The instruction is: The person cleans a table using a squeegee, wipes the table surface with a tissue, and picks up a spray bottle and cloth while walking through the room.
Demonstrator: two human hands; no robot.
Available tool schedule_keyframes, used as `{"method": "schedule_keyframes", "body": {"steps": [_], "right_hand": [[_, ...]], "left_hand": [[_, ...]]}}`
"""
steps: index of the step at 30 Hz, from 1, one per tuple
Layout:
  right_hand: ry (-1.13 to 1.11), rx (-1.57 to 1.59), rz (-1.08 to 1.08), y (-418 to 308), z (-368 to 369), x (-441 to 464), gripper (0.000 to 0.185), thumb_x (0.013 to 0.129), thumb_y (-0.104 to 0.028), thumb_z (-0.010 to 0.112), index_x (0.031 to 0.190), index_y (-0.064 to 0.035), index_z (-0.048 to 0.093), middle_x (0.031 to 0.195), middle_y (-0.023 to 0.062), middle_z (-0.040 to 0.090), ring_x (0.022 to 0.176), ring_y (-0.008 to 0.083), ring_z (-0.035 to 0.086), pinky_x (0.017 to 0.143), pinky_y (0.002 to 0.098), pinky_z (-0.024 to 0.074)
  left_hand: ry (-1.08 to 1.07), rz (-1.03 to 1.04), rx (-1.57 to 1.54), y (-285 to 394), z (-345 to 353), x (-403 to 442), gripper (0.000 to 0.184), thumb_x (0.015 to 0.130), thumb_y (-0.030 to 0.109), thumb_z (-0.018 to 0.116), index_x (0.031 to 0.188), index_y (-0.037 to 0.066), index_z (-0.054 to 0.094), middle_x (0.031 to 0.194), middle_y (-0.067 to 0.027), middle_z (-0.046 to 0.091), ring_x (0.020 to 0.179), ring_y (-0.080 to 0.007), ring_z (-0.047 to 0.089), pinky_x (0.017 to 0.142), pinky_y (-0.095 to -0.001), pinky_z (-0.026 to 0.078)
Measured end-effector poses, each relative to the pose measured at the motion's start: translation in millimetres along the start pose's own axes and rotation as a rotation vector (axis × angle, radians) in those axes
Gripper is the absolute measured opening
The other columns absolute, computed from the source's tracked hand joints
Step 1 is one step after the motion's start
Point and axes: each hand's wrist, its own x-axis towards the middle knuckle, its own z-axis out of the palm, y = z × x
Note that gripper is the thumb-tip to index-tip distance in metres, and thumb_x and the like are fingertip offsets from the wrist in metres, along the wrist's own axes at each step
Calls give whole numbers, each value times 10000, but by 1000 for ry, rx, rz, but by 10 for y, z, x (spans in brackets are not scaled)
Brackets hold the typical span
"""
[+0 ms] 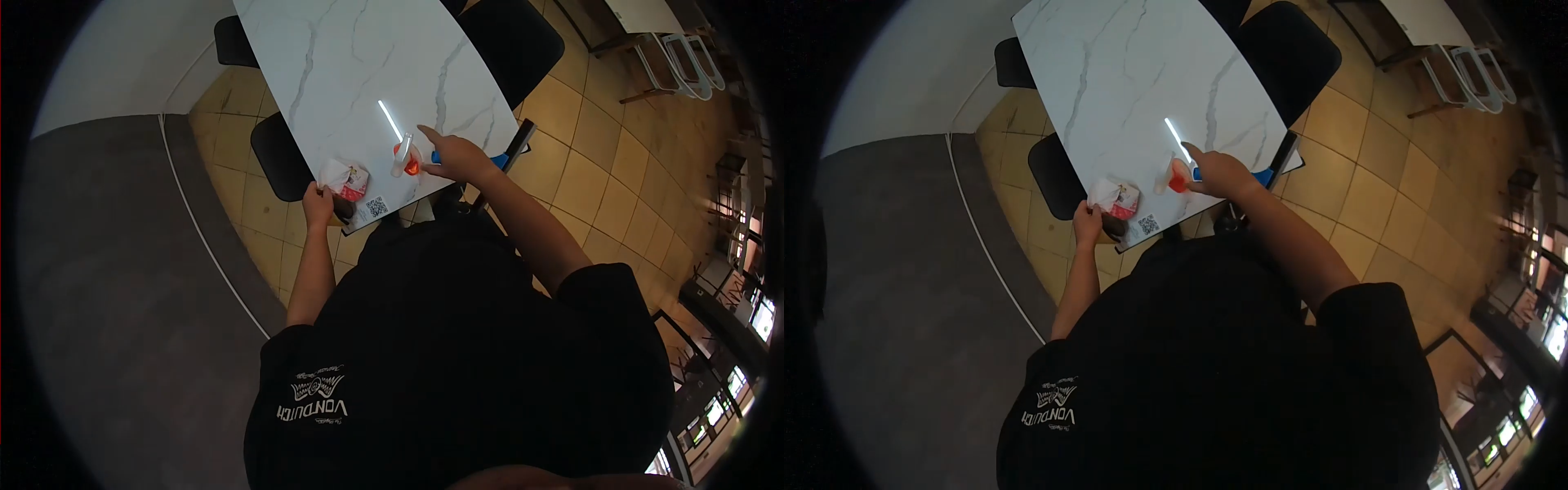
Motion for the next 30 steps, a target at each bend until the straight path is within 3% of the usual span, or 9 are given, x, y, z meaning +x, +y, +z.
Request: {"method": "schedule_keyframes", "body": {"steps": [4, 8, 14, 17, 20, 23, 26, 30], "right_hand": [[-81, -19, -1, -85, 75, 90, 839, 800, -566, 739, 1447, -109, 461, 1011, 157, 703, 850, 301, 687, 705, 338, 517], [-84, -43, -32, -99, 177, 210, 924, 767, -644, 734, 1470, -126, 432, 997, 158, 707, 833, 308, 689, 696, 348, 520], [-60, -2, -12, 44, 464, 354, 906, 729, -702, 720, 1414, -152, 501, 1007, 148, 714, 857, 317, 686, 740, 394, 534], [-54, -7, 14, 56, 524, 419, 817, 736, -690, 714, 1343, -165, 564, 1000, 140, 715, 864, 321, 682, 753, 395, 534], [16, -31, 53, -37, 515, 398, 666, 771, -632, 705, 1229, -155, 619, 984, 128, 713, 857, 329, 676, 752, 408, 529], [118, -69, 99, -92, 580, 373, 561, 793, -572, 690, 1140, -134, 635, 969, 126, 713, 849, 336, 674, 735, 417, 526], [189, -92, 186, -168, 605, 355, 489, 826, -525, 652, 1134, -145, 632, 933, 121, 713, 797, 353, 666, 690, 412, 511], [331, -83, 217, -195, 682, 364, 444, 827, -479, 656, 1120, -147, 637, 981, 105, 708, 841, 338, 660, 715, 394, 510]], "left_hand": [[62, -130, -82, -291, -122, -477, 249, 922, 188, 556, 959, -54, 605, 873, -197, 658, 737, -296, 600, 706, -378, 488], [20, -440, -369, -448, -243, -1016, 311, 942, 199, 539, 1033, -89, 614, 910, -176, 656, 787, -236, 591, 737, -329, 477], [-75, -439, -334, -556, -163, -1168, 314, 942, 204, 537, 1051, -78, 620, 928, -180, 657, 796, -244, 597, 751, -334, 483], [-121, -391, -313, -619, -145, -1022, 316, 939, 205, 540, 1057, -77, 621, 935, -184, 660, 801, -249, 602, 760, -336, 487], [-204, -258, -331, -1113, 71, -841, 349, 900, 221, 589, 1076, -78, 633, 961, -206, 677, 853, -295, 637, 782, -355, 506], [-295, -80, -366, -933, 285, -288, 364, 887, 226, 604, 1084, -78, 637, 971, -213, 682, 871, -311, 648, 790, -361, 512], [-375, 82, -380, -1008, 323, -201, 368, 887, 227, 600, 1088, -79, 635, 975, -213, 681, 873, -310, 646, 791, -360, 511], [-445, 224, -369, -870, 451, -26, 373, 888, 227, 595, 1094, -80, 632, 981, -213, 679, 874, -309, 643, 791, -359, 509]]}}
